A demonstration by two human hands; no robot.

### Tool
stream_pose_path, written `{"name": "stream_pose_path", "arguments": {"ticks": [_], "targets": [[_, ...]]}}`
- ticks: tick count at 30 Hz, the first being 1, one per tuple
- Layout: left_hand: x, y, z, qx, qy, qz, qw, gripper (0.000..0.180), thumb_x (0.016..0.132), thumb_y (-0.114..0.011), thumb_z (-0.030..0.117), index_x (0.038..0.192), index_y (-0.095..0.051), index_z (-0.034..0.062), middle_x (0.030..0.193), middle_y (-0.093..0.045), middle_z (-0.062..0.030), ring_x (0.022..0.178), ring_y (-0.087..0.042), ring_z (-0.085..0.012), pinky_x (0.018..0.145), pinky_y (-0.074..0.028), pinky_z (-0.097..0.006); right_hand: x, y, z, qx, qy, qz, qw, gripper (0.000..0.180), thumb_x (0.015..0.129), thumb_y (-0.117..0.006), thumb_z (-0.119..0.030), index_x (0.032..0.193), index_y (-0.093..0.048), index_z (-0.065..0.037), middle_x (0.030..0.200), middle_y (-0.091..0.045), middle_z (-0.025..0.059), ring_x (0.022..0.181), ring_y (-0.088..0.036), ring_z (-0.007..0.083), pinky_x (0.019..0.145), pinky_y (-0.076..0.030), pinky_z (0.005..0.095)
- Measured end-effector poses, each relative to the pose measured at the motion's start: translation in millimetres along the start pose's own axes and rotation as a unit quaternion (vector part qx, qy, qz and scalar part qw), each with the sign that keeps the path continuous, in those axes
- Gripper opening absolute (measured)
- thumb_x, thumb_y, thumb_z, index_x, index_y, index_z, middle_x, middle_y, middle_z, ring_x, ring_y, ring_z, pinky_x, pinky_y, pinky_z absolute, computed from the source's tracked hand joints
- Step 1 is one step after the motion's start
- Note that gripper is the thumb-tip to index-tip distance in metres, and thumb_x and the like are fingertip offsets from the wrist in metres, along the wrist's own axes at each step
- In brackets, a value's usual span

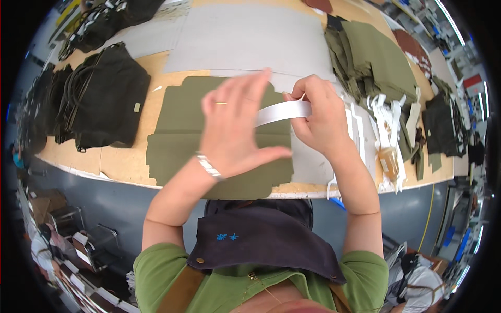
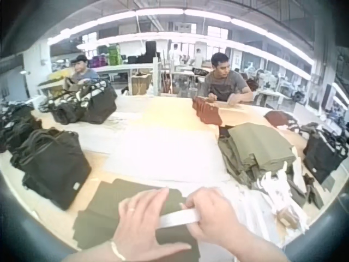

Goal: The person applies adhesive from a squeeze bottle onto white plastic strips laid out on a table. They then pick up olive green fabric pieces and press them onto the adhesive-coated strips, smoothing them down to secure the bond. The process is repeated for multiple fabric pieces and strips.

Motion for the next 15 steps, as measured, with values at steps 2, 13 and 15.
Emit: {"name": "stream_pose_path", "arguments": {"ticks": [2,13,15], "targets": [[-3,-13,-10,0.022,0.006,0.026,0.999,0.073,0.07,-0.076,0.021,0.134,-0.045,0.0119,0.111,-0.061,-0.003,0.106,-0.055,-0.021,0.094,-0.03,-0.041,7,-11,-5,0.006,-0.005,-0.032,0.999,0.026,0.072,-0.067,-0.002,0.093,-0.052,-0.009,0.083,-0.059,0.0043,0.071,-0.057,0.0264,0.078,-0.046,0.0346],[-25,3,-148,-0.058,0.144,-0.173,0.973,0.007,0.083,-0.07,0.013,0.088,-0.066,0.0104,0.083,-0.065,0.0031,0.085,-0.059,-0.0149,0.091,-0.031,-0.034,-27,-93,74,0.251,-0.198,-0.227,0.92,0.013,0.081,-0.073,-0.009,0.084,-0.061,-0.004,0.079,-0.06,0.0036,0.068,-0.056,0.014,0.063,-0.047,0.0268],[-31,-10,-203,-0.186,0.254,-0.178,0.932,0.011,0.084,-0.069,0.017,0.088,-0.066,0.0073,0.084,-0.066,-0.0003,0.082,-0.059,-0.0164,0.092,-0.031,-0.034,-33,-126,100,0.316,-0.305,-0.253,0.862,0.013,0.082,-0.073,-0.011,0.085,-0.063,-0.003,0.075,-0.06,0.0027,0.067,-0.055,0.0116,0.062,-0.046,0.026]]}}
Point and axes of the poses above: each hand's wrist, its own x-axis towards the middle knuckle, its own y-axis out of the back of the hand, z = x × y, the point moved 9 cm from there along x, towards the middle knuckle
